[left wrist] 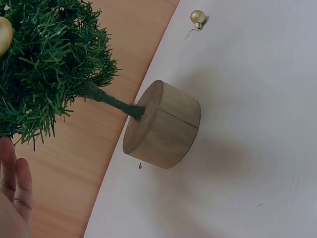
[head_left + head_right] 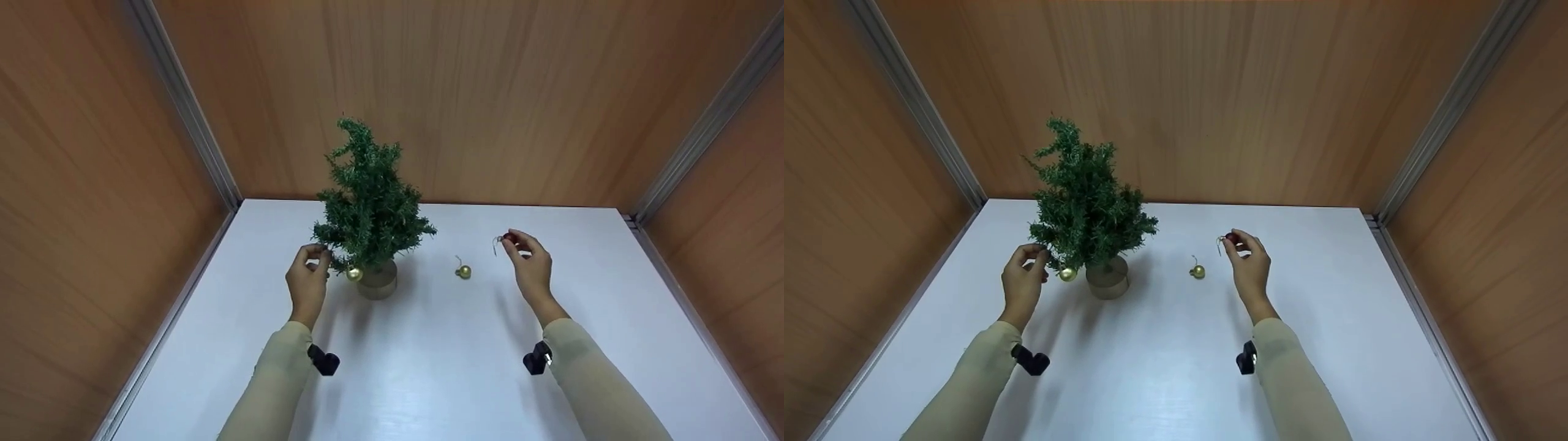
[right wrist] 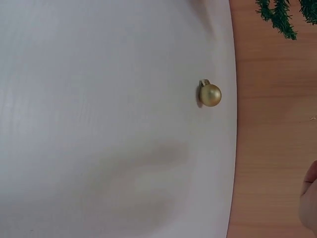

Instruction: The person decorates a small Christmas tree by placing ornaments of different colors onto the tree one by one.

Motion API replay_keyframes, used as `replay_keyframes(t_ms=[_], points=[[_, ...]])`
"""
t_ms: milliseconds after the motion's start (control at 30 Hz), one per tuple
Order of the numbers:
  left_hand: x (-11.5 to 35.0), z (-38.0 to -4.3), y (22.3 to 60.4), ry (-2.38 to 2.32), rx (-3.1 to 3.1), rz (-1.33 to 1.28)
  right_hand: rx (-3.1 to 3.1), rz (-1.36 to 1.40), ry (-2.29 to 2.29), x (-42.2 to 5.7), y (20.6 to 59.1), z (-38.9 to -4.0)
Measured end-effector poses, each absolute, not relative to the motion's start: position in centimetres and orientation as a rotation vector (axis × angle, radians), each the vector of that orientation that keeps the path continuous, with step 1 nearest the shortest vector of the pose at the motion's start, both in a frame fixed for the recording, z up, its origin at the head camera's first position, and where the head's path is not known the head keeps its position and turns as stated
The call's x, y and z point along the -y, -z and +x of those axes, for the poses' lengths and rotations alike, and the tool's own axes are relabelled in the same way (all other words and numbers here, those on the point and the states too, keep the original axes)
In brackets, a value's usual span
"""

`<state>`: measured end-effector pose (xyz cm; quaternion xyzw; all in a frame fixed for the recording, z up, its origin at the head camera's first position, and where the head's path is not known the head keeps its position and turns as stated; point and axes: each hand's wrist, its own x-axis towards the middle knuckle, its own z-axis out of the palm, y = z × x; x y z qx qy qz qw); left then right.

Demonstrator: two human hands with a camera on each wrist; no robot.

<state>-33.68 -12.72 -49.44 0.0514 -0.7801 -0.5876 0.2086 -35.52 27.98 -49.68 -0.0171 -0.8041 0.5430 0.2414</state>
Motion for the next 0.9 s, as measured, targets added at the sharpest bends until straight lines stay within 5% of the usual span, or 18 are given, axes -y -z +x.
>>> replay_keyframes(t_ms=[900], points=[[12.5,-33.7,49.0,1.652,2.169,0.137,2.235,0.008,-1.507,-26.9,48.7,-34.2]])
